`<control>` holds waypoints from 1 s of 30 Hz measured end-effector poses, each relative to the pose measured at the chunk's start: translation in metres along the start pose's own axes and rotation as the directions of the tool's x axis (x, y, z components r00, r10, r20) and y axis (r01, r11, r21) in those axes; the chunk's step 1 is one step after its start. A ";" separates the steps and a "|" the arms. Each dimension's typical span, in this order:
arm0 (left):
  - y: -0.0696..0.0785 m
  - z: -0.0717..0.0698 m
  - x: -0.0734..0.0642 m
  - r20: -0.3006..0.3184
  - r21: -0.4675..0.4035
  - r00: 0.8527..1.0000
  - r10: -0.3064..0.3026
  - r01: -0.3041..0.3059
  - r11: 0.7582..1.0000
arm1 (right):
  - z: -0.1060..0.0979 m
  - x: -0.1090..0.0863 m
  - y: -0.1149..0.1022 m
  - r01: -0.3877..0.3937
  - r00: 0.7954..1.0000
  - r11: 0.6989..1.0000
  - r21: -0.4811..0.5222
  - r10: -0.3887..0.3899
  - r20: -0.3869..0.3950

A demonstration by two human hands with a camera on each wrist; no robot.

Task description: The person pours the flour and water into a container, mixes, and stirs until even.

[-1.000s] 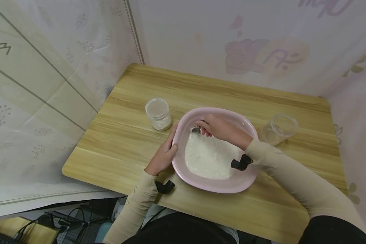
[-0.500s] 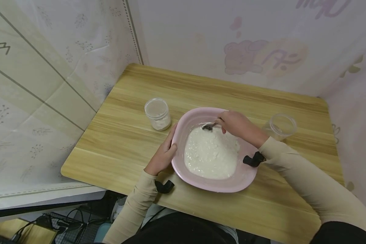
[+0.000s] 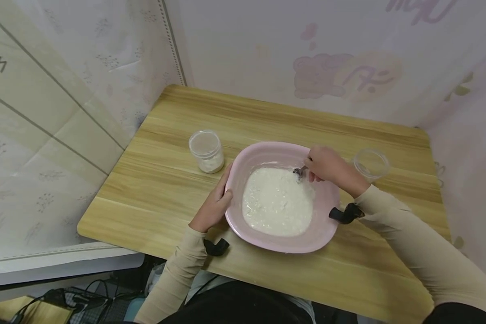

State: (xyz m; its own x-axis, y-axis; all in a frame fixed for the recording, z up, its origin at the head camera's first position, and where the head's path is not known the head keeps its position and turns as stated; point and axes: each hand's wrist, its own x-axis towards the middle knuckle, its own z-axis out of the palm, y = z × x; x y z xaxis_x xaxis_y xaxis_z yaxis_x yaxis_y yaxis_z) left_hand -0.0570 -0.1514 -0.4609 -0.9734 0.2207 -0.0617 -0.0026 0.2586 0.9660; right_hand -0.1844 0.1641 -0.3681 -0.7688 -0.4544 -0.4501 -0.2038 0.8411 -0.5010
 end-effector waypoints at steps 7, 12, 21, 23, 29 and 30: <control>-0.001 -0.001 -0.001 0.013 0.011 1.000 -0.009 0.009 1.000 | 0.006 0.020 -0.007 -0.005 0.991 1.000 -0.013 0.003 -0.137; -0.001 -0.002 -0.001 0.018 0.023 1.000 -0.005 0.004 1.000 | 0.004 0.031 -0.017 -0.008 0.989 0.996 0.091 0.021 -0.148; 0.002 -0.004 0.000 0.026 0.013 1.000 0.006 -0.006 1.000 | 0.015 0.045 -0.038 0.069 0.977 0.997 0.043 -0.059 -0.204; 0.002 -0.004 0.000 0.023 0.010 1.000 0.009 -0.009 1.000 | 0.021 0.049 -0.043 0.092 0.983 0.990 0.106 -0.073 -0.170; 0.002 -0.005 -0.001 0.013 -0.001 1.000 0.008 -0.008 1.000 | 0.036 0.054 -0.059 0.225 0.974 0.962 0.153 -0.216 -0.072; 0.002 -0.005 -0.001 0.012 -0.002 1.000 0.007 -0.007 1.000 | 0.038 0.052 -0.061 0.264 0.964 0.958 0.115 -0.259 -0.056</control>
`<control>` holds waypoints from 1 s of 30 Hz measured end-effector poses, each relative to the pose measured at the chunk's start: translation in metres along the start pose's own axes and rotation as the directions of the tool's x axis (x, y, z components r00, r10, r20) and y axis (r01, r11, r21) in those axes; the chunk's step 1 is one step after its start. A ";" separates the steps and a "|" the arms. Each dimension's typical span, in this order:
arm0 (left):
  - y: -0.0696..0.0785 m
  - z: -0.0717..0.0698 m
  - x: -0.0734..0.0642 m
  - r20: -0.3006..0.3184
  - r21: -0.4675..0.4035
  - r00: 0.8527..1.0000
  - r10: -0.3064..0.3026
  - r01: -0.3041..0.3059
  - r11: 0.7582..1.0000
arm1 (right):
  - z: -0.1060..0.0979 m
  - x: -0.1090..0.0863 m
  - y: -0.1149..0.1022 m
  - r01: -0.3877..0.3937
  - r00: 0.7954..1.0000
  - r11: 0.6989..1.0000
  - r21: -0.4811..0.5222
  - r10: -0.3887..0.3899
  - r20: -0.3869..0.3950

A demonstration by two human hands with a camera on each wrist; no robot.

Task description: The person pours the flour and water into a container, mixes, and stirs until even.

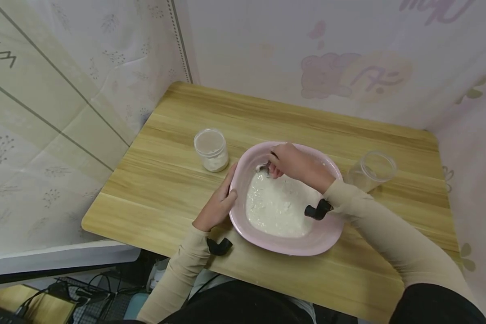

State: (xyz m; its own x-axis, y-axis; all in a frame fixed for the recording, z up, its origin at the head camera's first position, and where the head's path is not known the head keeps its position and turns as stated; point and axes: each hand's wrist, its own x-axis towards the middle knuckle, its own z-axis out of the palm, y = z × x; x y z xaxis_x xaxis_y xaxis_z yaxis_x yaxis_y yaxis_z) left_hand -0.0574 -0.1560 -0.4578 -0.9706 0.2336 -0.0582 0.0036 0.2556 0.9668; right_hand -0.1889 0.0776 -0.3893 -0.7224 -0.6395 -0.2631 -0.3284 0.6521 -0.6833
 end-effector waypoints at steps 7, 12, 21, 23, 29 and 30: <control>0.002 0.002 0.000 0.015 0.004 1.000 0.006 -0.007 1.000 | 0.013 -0.029 -0.016 0.248 0.964 0.939 -0.239 -0.213 0.162; 0.003 0.002 -0.002 0.008 -0.007 1.000 0.000 0.000 1.000 | 0.017 -0.057 -0.018 0.353 0.911 0.910 -0.218 -0.281 0.301; 0.004 0.000 -0.004 -0.010 0.007 1.000 -0.015 0.015 1.000 | 0.004 -0.109 0.004 0.392 0.912 0.835 -0.387 -0.296 0.285; 0.004 -0.001 -0.004 -0.015 0.003 1.000 -0.016 0.016 1.000 | -0.002 -0.114 0.010 0.327 0.941 0.844 -0.426 -0.250 0.226; 0.004 -0.001 -0.006 -0.011 -0.023 1.000 0.003 -0.003 1.000 | -0.014 -0.110 0.029 0.101 0.995 0.885 -0.454 -0.094 0.040; 0.004 0.000 -0.007 -0.006 -0.027 1.000 0.008 -0.008 1.000 | -0.015 -0.109 0.031 0.073 0.997 0.890 -0.450 -0.075 0.013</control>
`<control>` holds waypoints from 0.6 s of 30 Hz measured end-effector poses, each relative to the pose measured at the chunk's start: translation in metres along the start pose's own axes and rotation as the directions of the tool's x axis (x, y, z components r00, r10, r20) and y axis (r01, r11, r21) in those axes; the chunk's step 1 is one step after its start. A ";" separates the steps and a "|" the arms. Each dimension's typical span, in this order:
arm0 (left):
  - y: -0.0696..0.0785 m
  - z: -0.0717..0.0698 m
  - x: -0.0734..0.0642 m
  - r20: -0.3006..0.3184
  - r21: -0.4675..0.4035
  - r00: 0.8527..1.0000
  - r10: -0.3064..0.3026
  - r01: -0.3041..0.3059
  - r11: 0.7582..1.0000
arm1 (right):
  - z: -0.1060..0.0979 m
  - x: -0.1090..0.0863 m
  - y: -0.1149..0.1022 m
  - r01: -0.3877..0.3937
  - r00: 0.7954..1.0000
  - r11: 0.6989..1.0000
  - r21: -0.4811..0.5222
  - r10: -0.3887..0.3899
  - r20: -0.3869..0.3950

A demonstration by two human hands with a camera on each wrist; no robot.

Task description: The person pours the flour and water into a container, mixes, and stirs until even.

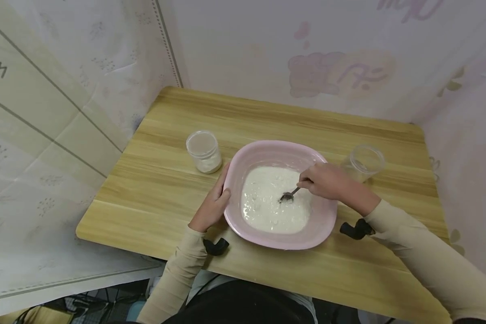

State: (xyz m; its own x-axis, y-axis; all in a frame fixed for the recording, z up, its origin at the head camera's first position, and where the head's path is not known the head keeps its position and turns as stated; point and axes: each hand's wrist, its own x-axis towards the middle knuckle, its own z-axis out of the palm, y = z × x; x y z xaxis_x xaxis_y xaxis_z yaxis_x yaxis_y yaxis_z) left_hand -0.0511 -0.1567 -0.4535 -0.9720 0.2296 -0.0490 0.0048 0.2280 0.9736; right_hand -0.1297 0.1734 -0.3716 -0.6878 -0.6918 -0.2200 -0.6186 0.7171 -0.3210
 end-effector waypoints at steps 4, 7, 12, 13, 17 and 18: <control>-0.002 0.001 0.001 0.007 -0.006 1.000 0.011 -0.010 1.000 | 0.003 0.011 0.008 -0.084 0.995 0.996 0.024 0.085 -0.048; -0.003 0.000 0.002 0.007 0.002 1.000 0.011 -0.011 1.000 | 0.004 0.019 0.012 -0.122 0.987 0.992 0.030 0.125 -0.098; -0.003 -0.001 0.002 0.003 0.016 1.000 0.018 -0.018 1.000 | 0.002 0.025 0.019 -0.153 0.972 0.988 0.019 0.154 -0.179; -0.003 -0.001 0.002 0.005 0.015 1.000 0.019 -0.019 1.000 | 0.001 0.025 0.020 -0.159 0.971 0.987 0.007 0.157 -0.182; -0.004 -0.002 0.002 0.015 0.003 1.000 0.014 -0.014 1.000 | -0.007 0.018 0.019 -0.160 0.980 0.983 -0.087 0.148 -0.134; -0.004 -0.002 0.002 0.016 0.000 1.000 0.010 -0.010 1.000 | -0.009 0.016 0.016 -0.149 0.984 0.982 -0.116 0.136 -0.113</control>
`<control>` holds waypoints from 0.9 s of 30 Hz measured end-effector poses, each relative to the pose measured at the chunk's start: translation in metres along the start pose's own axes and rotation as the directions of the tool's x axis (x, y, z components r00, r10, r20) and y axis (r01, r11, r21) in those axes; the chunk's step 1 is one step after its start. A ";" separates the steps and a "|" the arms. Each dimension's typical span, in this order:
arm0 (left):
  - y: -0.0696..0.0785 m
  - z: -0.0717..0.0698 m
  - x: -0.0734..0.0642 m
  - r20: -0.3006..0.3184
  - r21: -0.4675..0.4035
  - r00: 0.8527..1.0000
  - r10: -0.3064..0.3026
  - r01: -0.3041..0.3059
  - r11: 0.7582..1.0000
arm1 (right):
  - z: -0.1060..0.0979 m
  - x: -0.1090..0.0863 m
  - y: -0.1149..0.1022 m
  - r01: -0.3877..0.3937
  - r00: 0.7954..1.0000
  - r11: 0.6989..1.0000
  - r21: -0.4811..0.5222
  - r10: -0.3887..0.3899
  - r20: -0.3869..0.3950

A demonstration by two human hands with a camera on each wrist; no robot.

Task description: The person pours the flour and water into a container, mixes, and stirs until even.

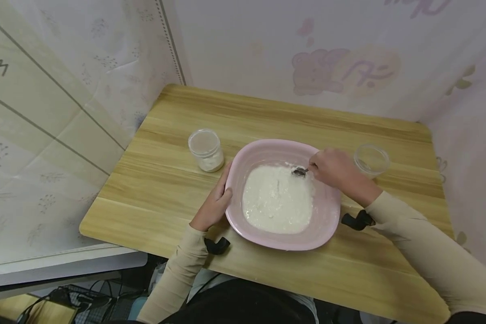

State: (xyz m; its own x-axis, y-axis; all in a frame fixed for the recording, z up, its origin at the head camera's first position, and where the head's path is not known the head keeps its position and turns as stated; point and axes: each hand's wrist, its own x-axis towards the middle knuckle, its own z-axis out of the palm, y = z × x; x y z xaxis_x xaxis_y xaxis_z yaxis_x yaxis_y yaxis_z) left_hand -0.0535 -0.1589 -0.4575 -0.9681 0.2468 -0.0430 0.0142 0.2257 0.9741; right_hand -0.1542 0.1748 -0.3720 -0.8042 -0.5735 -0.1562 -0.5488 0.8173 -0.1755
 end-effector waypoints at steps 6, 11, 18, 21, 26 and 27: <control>-0.001 0.000 -0.002 -0.028 0.006 0.999 -0.032 0.032 0.999 | -0.017 -0.012 -0.021 0.085 0.981 0.996 -0.041 -0.077 0.178; -0.002 0.000 -0.004 -0.035 0.018 0.999 -0.033 0.033 0.999 | -0.011 -0.016 -0.031 0.057 0.923 0.982 0.180 -0.120 0.366; 0.000 -0.002 -0.004 -0.042 0.034 0.999 -0.033 0.035 0.999 | 0.021 -0.010 -0.054 0.046 0.921 0.879 0.474 -0.221 0.321; 0.002 -0.001 -0.002 -0.037 0.040 0.999 -0.023 0.025 0.999 | 0.028 -0.002 -0.065 0.024 0.946 0.875 0.484 -0.177 0.273; 0.003 0.002 0.000 -0.016 0.047 1.000 -0.009 0.010 0.999 | 0.032 0.013 -0.069 0.000 0.981 0.905 0.425 -0.082 0.174; 0.003 0.002 0.000 -0.016 0.050 1.000 -0.006 0.007 0.999 | 0.032 0.016 -0.067 0.003 0.987 0.915 0.404 -0.068 0.147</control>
State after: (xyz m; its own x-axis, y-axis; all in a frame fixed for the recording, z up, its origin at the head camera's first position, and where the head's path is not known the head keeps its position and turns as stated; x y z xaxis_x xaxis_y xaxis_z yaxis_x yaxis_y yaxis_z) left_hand -0.0532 -0.1563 -0.4554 -0.9720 0.2306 -0.0454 0.0201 0.2741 0.9615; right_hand -0.1232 0.1092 -0.3935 -0.7227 -0.6297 -0.2850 -0.4120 0.7236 -0.5538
